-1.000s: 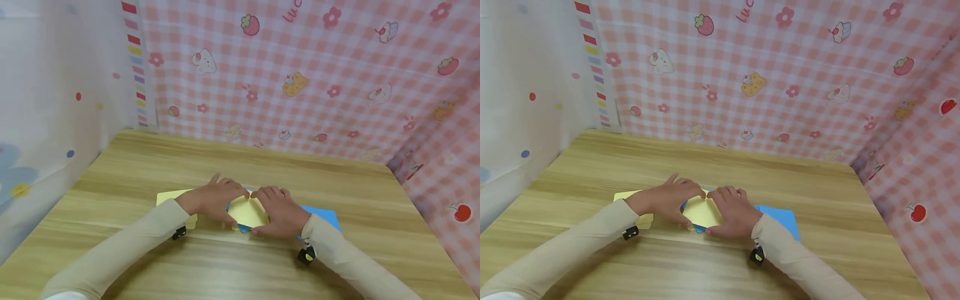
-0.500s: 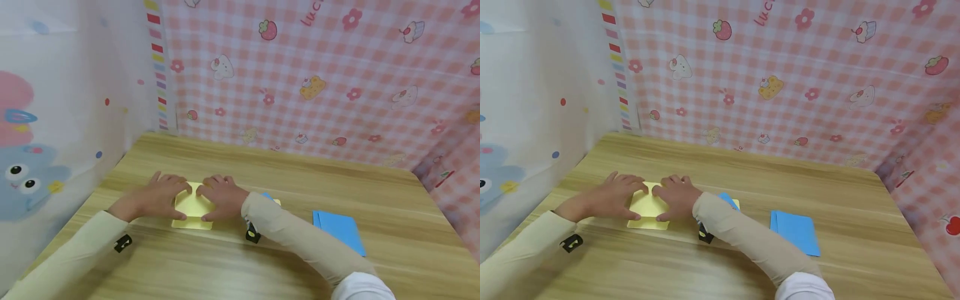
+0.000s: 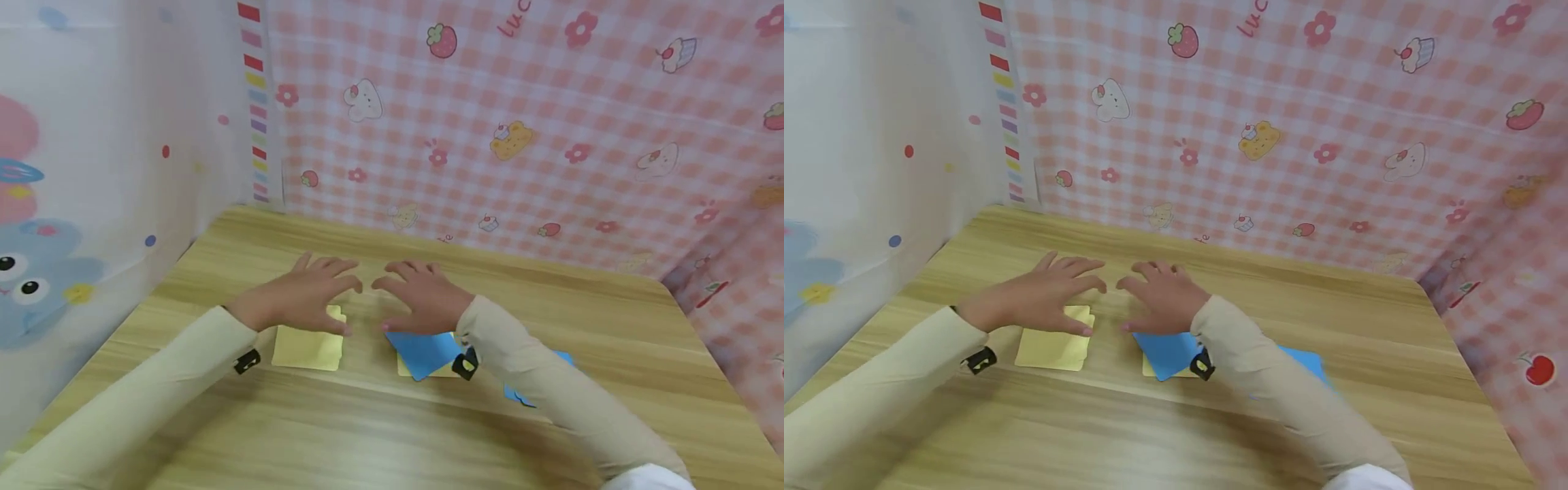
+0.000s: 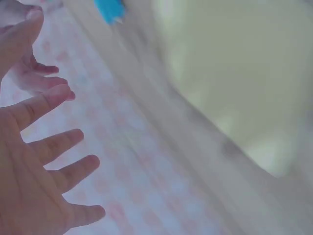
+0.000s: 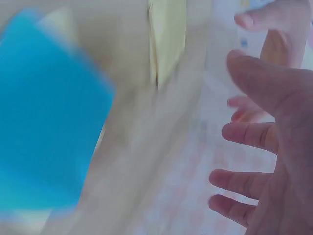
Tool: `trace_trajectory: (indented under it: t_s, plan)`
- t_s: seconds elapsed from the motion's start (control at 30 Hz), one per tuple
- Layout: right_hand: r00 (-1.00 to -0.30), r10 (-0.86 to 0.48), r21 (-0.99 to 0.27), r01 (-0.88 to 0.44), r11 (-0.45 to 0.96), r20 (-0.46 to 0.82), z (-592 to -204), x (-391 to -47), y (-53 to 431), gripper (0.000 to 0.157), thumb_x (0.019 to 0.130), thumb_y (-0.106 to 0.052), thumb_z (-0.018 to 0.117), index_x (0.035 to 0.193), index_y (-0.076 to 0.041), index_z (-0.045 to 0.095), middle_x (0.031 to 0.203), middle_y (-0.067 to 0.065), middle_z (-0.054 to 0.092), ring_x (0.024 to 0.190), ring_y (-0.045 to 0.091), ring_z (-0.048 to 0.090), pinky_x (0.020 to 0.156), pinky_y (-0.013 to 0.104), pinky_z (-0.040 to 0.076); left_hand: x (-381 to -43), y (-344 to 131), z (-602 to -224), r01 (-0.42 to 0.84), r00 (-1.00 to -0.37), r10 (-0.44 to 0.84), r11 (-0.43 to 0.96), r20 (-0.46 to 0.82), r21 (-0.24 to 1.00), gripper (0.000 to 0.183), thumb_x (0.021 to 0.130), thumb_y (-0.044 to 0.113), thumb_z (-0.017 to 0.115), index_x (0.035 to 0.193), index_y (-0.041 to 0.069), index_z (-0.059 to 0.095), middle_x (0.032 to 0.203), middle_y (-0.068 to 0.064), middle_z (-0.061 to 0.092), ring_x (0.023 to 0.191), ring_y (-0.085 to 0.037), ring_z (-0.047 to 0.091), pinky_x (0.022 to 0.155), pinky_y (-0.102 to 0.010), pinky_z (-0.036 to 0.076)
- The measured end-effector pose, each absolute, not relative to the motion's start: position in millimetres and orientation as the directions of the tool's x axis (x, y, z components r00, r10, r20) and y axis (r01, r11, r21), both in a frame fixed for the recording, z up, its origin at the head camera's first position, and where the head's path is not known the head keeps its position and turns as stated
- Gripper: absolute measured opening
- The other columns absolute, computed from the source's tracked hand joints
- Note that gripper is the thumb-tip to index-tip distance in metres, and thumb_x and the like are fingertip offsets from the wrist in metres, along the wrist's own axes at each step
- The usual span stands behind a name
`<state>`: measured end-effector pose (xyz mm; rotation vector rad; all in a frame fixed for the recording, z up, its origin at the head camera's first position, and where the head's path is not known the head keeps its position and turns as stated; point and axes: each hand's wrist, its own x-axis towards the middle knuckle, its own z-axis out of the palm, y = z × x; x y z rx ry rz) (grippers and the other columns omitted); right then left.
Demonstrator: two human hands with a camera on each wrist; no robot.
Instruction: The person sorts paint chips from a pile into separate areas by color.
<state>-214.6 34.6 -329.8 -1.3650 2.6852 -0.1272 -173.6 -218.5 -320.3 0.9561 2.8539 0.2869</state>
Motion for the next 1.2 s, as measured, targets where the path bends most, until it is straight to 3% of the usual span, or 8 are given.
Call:
trace_trajectory:
  t_s: [0.27,0.47,0.6,0.77,1.0,1.1,1.2]
  plan:
    - [-0.604,-0.777,-0.196,-0.752,0.63,-0.181,-348.0,-218.5,121.6,0.068,0.091,-0.028,0.077,0.15,-0.015,0.045,0.163,0.013,0.03,0.146,0.044,0.027,0.105,0.071,0.028,-180.3,-125.8,-349.5,0.65,-0.739,0.652,0.756,-0.172,0.077,0.075,0.084,0.071,0.067,0.139,0.022,0.057,0.144,-0.011,0.054,0.134,-0.038,0.045,0.113,-0.071,0.014]
    - [-0.578,-0.784,-0.281,-0.732,0.62,-0.224,-371.6,-217.3,129.8,0.072,0.088,-0.036,0.079,0.149,-0.018,0.045,0.165,0.008,0.027,0.151,0.042,0.018,0.108,0.072,0.023,-178.6,-100.5,-371.5,0.671,-0.723,0.655,0.741,-0.218,0.002,0.088,0.082,0.076,0.064,0.15,0.024,0.047,0.151,-0.007,0.048,0.139,-0.034,0.041,0.115,-0.07,0.012]
    - [-0.601,-0.761,-0.256,-0.717,0.648,-0.243,-380.5,-212.4,131.0,0.081,0.086,-0.047,0.077,0.151,-0.017,0.04,0.164,0.007,0.029,0.151,0.036,0.021,0.11,0.067,0.025,-184.9,-97.4,-375.2,0.682,-0.71,0.675,0.73,-0.202,0.041,0.082,0.082,0.069,0.07,0.147,0.025,0.048,0.154,-0.004,0.045,0.139,-0.033,0.04,0.114,-0.071,0.013]
    - [-0.619,-0.768,-0.227,-0.734,0.64,-0.162,-384.9,-205.6,133.5,0.079,0.083,-0.047,0.08,0.143,-0.012,0.042,0.151,0.013,0.04,0.138,0.035,0.036,0.107,0.063,0.033,-189.9,-99.1,-373.3,0.652,-0.722,0.659,0.75,-0.212,0.111,0.071,0.082,0.057,0.073,0.141,0.024,0.049,0.151,-0.008,0.047,0.136,-0.035,0.043,0.112,-0.071,0.02]
    - [-0.63,-0.773,-0.199,-0.751,0.629,-0.068,-388.9,-205.2,134.9,0.077,0.083,-0.049,0.078,0.139,-0.009,0.044,0.142,0.015,0.044,0.128,0.034,0.042,0.101,0.061,0.037,-185.8,-95.9,-373.1,0.672,-0.713,0.682,0.731,-0.163,0.115,0.087,0.081,0.065,0.07,0.151,0.022,0.042,0.145,-0.014,0.049,0.133,-0.035,0.044,0.112,-0.07,0.021]
    - [-0.624,-0.778,-0.21,-0.753,0.624,-0.07,-392.8,-206.3,136.4,0.077,0.085,-0.053,0.075,0.14,-0.008,0.043,0.142,0.016,0.044,0.128,0.034,0.041,0.101,0.059,0.037,-186.9,-93.7,-376.1,0.677,-0.711,0.689,0.725,-0.139,0.13,0.084,0.081,0.063,0.072,0.149,0.022,0.043,0.142,-0.014,0.05,0.129,-0.035,0.046,0.112,-0.07,0.023]
    - [-0.625,-0.777,-0.227,-0.748,0.623,-0.076,-396.3,-207.5,136.6,0.077,0.085,-0.054,0.074,0.139,-0.01,0.043,0.142,0.016,0.043,0.127,0.034,0.04,0.101,0.058,0.037,-191.2,-93.1,-379.0,0.672,-0.706,0.693,0.721,-0.145,0.169,0.078,0.081,0.059,0.075,0.144,0.024,0.045,0.14,-0.013,0.051,0.125,-0.033,0.046,0.109,-0.063,0.031]
